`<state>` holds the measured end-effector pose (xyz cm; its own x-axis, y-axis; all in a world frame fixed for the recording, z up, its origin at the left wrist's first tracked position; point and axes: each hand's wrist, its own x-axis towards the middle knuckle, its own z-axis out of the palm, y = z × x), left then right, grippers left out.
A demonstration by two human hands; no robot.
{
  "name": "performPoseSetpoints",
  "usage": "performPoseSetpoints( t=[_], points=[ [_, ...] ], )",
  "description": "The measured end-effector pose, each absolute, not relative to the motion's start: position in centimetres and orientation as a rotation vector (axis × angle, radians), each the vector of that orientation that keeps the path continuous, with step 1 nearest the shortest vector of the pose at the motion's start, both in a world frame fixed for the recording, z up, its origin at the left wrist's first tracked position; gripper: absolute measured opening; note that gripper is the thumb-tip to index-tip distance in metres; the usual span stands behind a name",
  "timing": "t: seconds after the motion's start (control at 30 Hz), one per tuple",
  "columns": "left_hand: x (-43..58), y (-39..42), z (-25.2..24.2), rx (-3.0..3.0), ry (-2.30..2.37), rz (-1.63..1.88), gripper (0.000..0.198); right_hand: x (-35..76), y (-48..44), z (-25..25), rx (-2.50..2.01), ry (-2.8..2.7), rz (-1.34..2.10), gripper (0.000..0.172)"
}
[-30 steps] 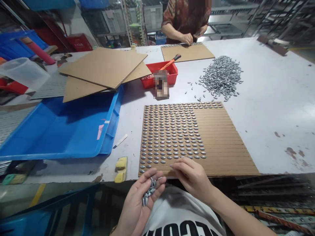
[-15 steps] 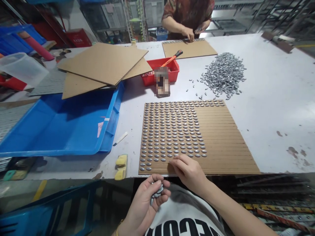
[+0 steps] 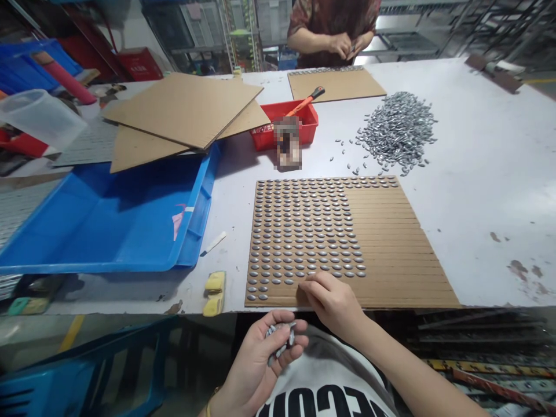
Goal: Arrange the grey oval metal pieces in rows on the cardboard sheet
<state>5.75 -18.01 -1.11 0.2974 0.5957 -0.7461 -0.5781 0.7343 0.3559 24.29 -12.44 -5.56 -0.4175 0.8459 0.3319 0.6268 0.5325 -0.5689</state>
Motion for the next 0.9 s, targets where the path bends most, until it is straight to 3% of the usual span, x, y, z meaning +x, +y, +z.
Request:
performPoseSetpoints(
  t=[0.9],
  points=[
    [5.9,-18.5,-2.3,0.023,0.992,0.853,0.024,24.5,-12.5,-5.1,-1.231,-2.282,0.455,0.022]
  ],
)
